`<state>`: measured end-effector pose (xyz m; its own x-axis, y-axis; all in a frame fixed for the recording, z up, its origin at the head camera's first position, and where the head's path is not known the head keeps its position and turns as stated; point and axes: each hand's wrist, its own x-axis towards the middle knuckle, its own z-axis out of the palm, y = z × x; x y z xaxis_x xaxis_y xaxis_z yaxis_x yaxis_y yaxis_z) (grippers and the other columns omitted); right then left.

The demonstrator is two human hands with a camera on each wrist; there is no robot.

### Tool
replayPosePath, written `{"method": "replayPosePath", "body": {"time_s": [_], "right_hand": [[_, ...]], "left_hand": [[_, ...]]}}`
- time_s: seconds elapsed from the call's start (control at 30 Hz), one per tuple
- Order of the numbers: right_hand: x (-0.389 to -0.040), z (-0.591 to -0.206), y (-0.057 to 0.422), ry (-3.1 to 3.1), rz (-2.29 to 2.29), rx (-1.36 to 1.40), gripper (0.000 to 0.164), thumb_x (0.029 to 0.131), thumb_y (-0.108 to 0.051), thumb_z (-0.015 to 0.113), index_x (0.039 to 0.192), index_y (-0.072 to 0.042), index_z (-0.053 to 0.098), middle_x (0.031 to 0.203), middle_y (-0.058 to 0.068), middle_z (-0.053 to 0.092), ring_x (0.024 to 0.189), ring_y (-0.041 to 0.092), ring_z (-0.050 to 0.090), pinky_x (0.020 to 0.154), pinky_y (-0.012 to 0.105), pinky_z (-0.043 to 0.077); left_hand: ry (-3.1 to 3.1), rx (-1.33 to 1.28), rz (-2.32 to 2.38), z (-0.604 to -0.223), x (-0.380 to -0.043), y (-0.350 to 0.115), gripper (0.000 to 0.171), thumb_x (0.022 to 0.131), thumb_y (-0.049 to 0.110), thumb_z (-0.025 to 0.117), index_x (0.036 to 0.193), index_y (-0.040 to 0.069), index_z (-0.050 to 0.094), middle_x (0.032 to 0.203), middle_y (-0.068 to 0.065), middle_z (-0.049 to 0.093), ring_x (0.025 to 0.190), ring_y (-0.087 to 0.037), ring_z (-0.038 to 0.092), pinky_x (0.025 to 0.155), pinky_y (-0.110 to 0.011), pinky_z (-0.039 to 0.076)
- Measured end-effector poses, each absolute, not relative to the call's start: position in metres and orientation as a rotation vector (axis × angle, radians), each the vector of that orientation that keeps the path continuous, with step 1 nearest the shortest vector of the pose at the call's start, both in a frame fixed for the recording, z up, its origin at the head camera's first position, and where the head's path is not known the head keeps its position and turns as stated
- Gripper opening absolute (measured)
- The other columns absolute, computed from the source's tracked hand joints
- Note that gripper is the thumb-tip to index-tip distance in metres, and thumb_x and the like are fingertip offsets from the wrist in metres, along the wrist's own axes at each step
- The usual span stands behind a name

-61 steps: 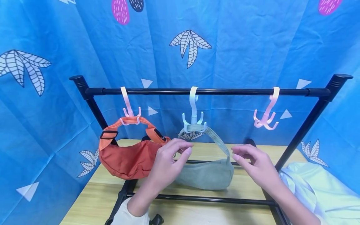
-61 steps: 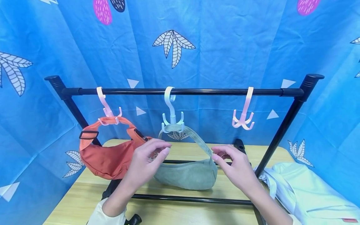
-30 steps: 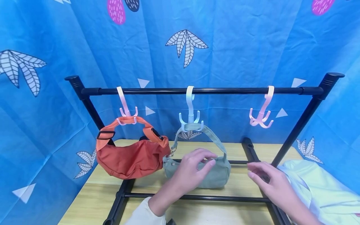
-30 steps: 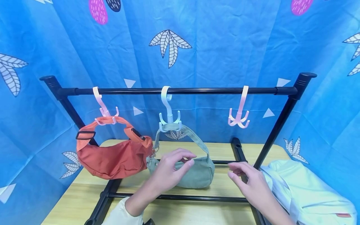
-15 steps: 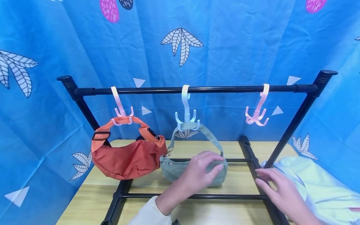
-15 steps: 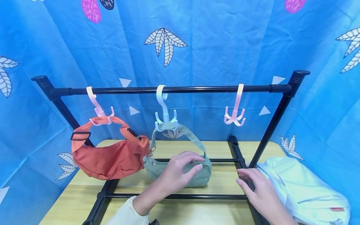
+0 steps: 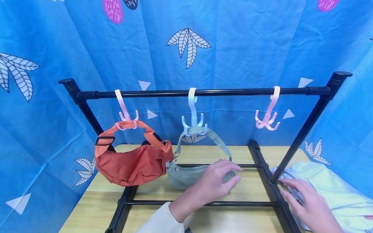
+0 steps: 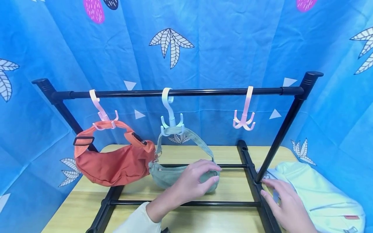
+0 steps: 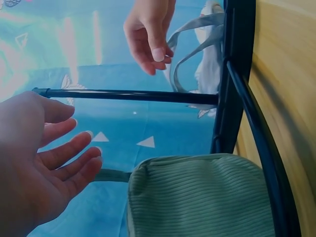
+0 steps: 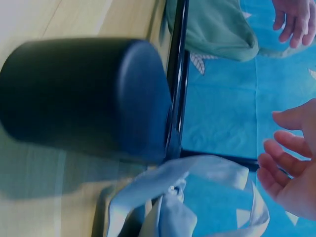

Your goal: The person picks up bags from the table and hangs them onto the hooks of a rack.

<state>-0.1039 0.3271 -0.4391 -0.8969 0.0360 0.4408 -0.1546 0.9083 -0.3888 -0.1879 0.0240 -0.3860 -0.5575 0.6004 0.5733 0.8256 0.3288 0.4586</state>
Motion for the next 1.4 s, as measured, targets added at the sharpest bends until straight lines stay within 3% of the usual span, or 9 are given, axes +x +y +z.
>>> {"method": "replayPosePath", "body": {"time_s": [0.2,0.4,0.67,0.8,0.87,1.13,1.27,1.37,1.4], "right_hand": [[-0.099,-0.442,0.341,-2.621,0.585,0.011,0.036,0.095,-0.019,0.076,0.125,-0.001,0.066,0.122,0.029,0.067,0.113,0.047,0.056,0.09,0.067,0.043],[-0.095,-0.445,0.353,-2.57,0.587,0.002,0.04,0.093,-0.015,0.075,0.127,0.004,0.063,0.125,0.036,0.062,0.116,0.051,0.05,0.098,0.074,0.034],[-0.091,-0.446,0.361,-2.541,0.526,-0.1,0.042,0.097,-0.015,0.071,0.129,0.011,0.059,0.127,0.04,0.056,0.118,0.054,0.045,0.112,0.075,0.026],[-0.09,-0.442,0.362,-2.579,0.545,-0.225,0.045,0.102,-0.018,0.065,0.135,0.011,0.055,0.129,0.039,0.054,0.113,0.053,0.051,0.093,0.071,0.04],[-0.089,-0.443,0.363,-2.577,0.559,-0.273,0.043,0.106,-0.02,0.059,0.137,0.009,0.055,0.129,0.037,0.056,0.108,0.052,0.056,0.087,0.06,0.046],[-0.094,-0.442,0.383,-2.719,0.758,-0.452,0.049,0.113,-0.032,0.04,0.137,0.006,0.059,0.135,0.038,0.059,0.113,0.06,0.056,0.082,0.063,0.049],[-0.1,-0.44,0.398,-2.863,1.03,-0.567,0.064,0.111,-0.045,0.037,0.144,0.008,0.051,0.122,0.03,0.072,0.098,0.034,0.074,0.075,0.038,0.058],[-0.106,-0.44,0.408,-2.96,1.214,-0.619,0.076,0.11,-0.053,0.035,0.15,0.012,0.042,0.121,0.026,0.074,0.101,0.028,0.075,0.074,0.03,0.058],[-0.108,-0.44,0.41,-2.984,1.292,-0.617,0.078,0.11,-0.054,0.033,0.152,0.012,0.037,0.127,0.026,0.071,0.108,0.032,0.074,0.077,0.035,0.06]], "left_hand": [[-2.301,-1.327,-0.999,-0.393,-0.189,0.033,0.024,0.1,0.024,0.069,0.122,0.014,0.072,0.124,-0.001,0.075,0.122,-0.01,0.067,0.109,-0.017,0.048],[-2.359,-1.344,-0.942,-0.397,-0.187,0.039,0.026,0.103,0.029,0.064,0.125,0.018,0.071,0.128,0.004,0.073,0.126,-0.006,0.065,0.11,-0.017,0.047],[-2.397,-1.365,-0.907,-0.4,-0.185,0.048,0.025,0.104,0.03,0.062,0.125,0.02,0.07,0.13,0.005,0.072,0.127,-0.006,0.064,0.11,-0.017,0.047],[-2.414,-1.379,-0.896,-0.403,-0.185,0.054,0.025,0.104,0.03,0.061,0.126,0.021,0.07,0.13,0.006,0.073,0.126,-0.006,0.065,0.11,-0.017,0.047],[-2.429,-1.382,-0.885,-0.405,-0.185,0.057,0.026,0.105,0.031,0.061,0.126,0.021,0.07,0.13,0.007,0.072,0.127,-0.005,0.064,0.11,-0.016,0.046],[-2.468,-1.397,-0.843,-0.413,-0.187,0.068,0.027,0.105,0.032,0.06,0.128,0.023,0.07,0.13,0.011,0.072,0.129,-0.003,0.063,0.111,-0.015,0.044],[-2.48,-1.396,-0.798,-0.416,-0.189,0.074,0.028,0.105,0.034,0.06,0.129,0.024,0.07,0.13,0.011,0.072,0.128,-0.003,0.063,0.112,-0.016,0.044],[-2.495,-1.397,-0.777,-0.417,-0.19,0.078,0.028,0.105,0.035,0.06,0.13,0.025,0.07,0.13,0.011,0.072,0.127,-0.003,0.064,0.112,-0.016,0.045],[-2.502,-1.398,-0.772,-0.417,-0.191,0.08,0.029,0.105,0.035,0.059,0.13,0.025,0.07,0.13,0.012,0.072,0.128,-0.003,0.064,0.112,-0.016,0.045]]}}
